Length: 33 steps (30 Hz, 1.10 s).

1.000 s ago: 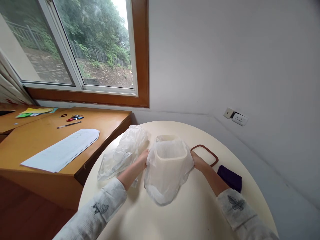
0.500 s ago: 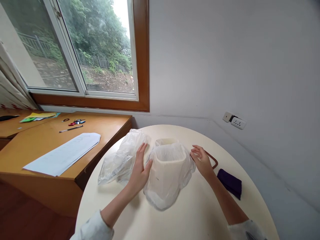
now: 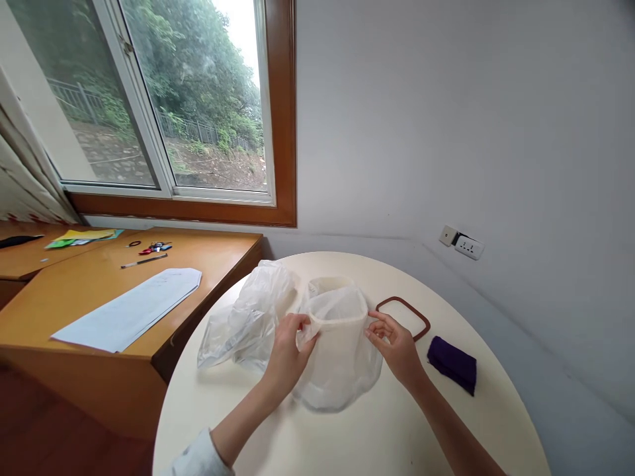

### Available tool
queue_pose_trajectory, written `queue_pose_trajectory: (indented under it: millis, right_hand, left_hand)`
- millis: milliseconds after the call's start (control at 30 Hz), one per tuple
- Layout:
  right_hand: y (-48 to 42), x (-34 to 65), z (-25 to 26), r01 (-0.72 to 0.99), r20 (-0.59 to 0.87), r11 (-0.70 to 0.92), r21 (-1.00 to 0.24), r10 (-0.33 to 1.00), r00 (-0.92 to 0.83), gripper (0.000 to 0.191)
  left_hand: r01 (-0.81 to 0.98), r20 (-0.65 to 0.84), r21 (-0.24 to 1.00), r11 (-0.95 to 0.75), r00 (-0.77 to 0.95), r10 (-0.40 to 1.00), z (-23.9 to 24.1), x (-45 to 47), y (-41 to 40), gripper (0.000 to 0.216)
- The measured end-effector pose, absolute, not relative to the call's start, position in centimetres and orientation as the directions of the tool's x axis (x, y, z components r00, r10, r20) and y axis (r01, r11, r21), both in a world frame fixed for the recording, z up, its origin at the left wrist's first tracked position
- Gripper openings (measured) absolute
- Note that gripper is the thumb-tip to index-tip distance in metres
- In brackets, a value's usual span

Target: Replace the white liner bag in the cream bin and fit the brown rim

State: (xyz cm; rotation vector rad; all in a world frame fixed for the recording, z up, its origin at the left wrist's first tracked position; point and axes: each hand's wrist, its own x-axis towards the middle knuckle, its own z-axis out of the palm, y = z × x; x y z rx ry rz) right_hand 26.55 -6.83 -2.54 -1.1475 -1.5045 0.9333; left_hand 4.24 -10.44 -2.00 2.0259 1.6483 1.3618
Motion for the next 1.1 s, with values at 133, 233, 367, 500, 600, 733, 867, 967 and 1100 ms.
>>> queue_pose_trajectory:
  millis: [133,233,367,500,600,733,867,967,1100]
  right_hand:
    - [-6.6,26.5,-3.0,0.222,0.197,0.214,-0.951,0.976,-0.095,0.039]
    - [-6.6,26.5,-3.2,0.239,0.18,0.207,-0.949,0.975,-0.128,0.028]
    - [-6.8,26.5,-3.2,0.303,0.215,0.255,-0.918,0.963,-0.16,0.014]
    - [-7.0,26.6,-3.1,0.317,0.26,0.313,-0.895,0.945,-0.199,0.012]
    - [-7.3,26.9,-3.0,0.371,0.266,0.336,-0.865,0.937,-0.227,0.013]
    - [-7.8,27.8,-2.7,0.466,0.27,0.348,-0.814,0.936,-0.228,0.018]
    - [-8.3,29.2,-2.7,0.532,0.24,0.327,-0.781,0.944,-0.229,0.02]
    - [-8.7,29.9,-2.8,0.563,0.2,0.32,-0.761,0.943,-0.267,0.021]
    - [-9.4,30.2,-2.6,0.58,0.142,0.329,-0.745,0.928,-0.345,0.016]
  left_hand:
    - [0.734,0.585,0.501,-0.459,0.104,0.805,-1.9,4.0,-10.9,0.008]
    - [0.726,0.618,0.398,-0.561,0.241,0.749,-2.0,4.0,-11.7,0.009]
    - [0.671,0.591,0.279,-0.687,0.444,0.673,-1.8,4.2,-12.8,0.012]
    - [0.635,0.554,0.219,-0.741,0.544,0.63,-1.6,4.4,-13.3,0.012]
    - [0.614,0.553,0.198,-0.764,0.574,0.604,-1.9,4.5,-13.2,0.012]
    - [0.607,0.564,0.168,-0.777,0.587,0.581,-2.7,4.1,-12.8,0.013]
    - [0.628,0.534,0.161,-0.762,0.594,0.602,-3.0,3.2,-12.6,0.014]
    - [0.649,0.508,0.161,-0.744,0.592,0.626,-2.9,2.6,-12.7,0.016]
    - [0.66,0.503,0.146,-0.737,0.592,0.63,-2.9,2.1,-12.8,0.017]
